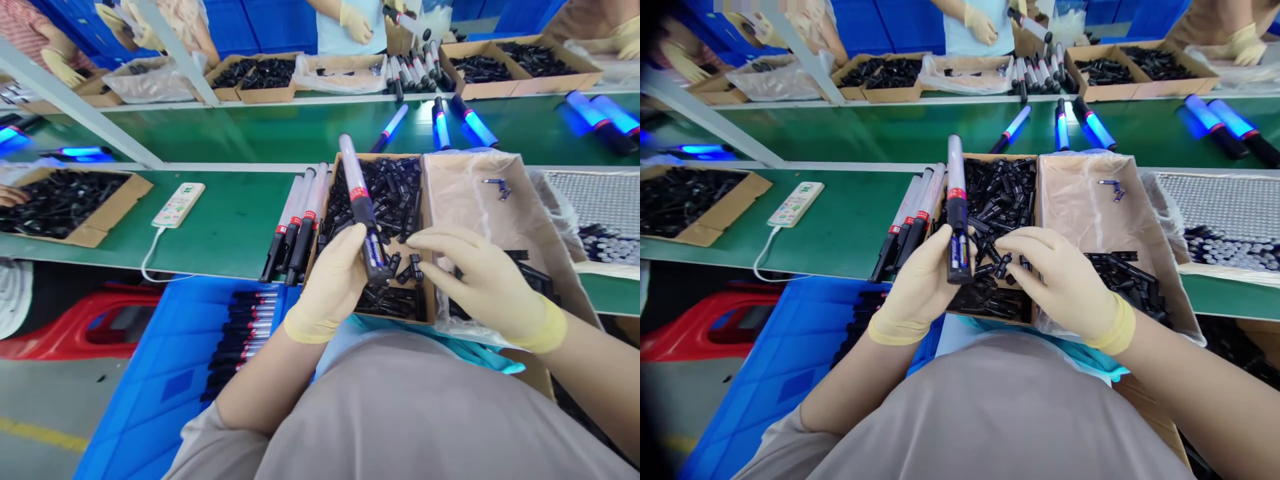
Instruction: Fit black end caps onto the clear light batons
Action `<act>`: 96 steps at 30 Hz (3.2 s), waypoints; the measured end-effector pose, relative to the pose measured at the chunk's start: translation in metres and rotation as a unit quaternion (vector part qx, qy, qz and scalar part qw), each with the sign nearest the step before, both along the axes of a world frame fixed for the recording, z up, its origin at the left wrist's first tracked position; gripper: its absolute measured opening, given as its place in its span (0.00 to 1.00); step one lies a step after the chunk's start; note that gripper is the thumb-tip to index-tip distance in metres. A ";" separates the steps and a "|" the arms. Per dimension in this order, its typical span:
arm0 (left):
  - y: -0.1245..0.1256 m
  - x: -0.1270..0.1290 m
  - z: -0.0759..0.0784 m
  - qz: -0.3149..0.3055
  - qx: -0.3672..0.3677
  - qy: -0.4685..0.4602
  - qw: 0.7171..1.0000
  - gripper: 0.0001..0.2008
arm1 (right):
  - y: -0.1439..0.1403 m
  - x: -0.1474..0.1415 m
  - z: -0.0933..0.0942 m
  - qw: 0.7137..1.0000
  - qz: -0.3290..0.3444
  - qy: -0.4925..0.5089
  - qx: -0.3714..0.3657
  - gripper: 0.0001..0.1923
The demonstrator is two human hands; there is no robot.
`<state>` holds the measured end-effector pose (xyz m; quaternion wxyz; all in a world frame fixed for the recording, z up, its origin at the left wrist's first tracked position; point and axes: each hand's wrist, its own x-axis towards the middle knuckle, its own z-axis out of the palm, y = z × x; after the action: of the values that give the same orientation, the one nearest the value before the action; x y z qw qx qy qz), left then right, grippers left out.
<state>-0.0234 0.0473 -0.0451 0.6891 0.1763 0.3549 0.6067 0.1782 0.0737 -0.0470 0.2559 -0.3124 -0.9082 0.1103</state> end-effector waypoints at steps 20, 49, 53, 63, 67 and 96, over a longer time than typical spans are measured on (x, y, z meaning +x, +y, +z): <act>-0.005 -0.013 -0.021 0.015 -0.011 0.050 0.999 0.12 | 0.040 0.036 -0.029 0.899 -0.098 0.110 -0.412 0.22; -0.009 -0.006 -0.017 0.018 -0.001 0.068 0.998 0.10 | 0.040 0.009 -0.030 0.956 -0.077 0.024 -0.281 0.20; -0.008 0.008 -0.025 -0.052 -0.026 0.061 0.996 0.14 | 0.028 0.031 -0.031 0.822 -0.160 0.306 -0.453 0.26; -0.008 0.027 -0.024 -0.079 -0.028 0.023 0.996 0.15 | -0.006 0.016 -0.019 0.900 -0.124 0.195 -0.369 0.15; -0.010 0.024 -0.023 -0.076 -0.007 0.029 0.997 0.14 | -0.008 0.021 -0.021 0.929 -0.051 0.156 -0.331 0.09; -0.015 0.031 -0.022 -0.134 -0.004 0.019 0.991 0.12 | -0.007 -0.005 0.010 0.934 -0.103 0.174 -0.296 0.14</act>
<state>0.0073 0.0326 -0.0674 0.7581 0.2307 0.3437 0.5040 0.1734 0.0663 -0.0374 0.3155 -0.4415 -0.7386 0.3999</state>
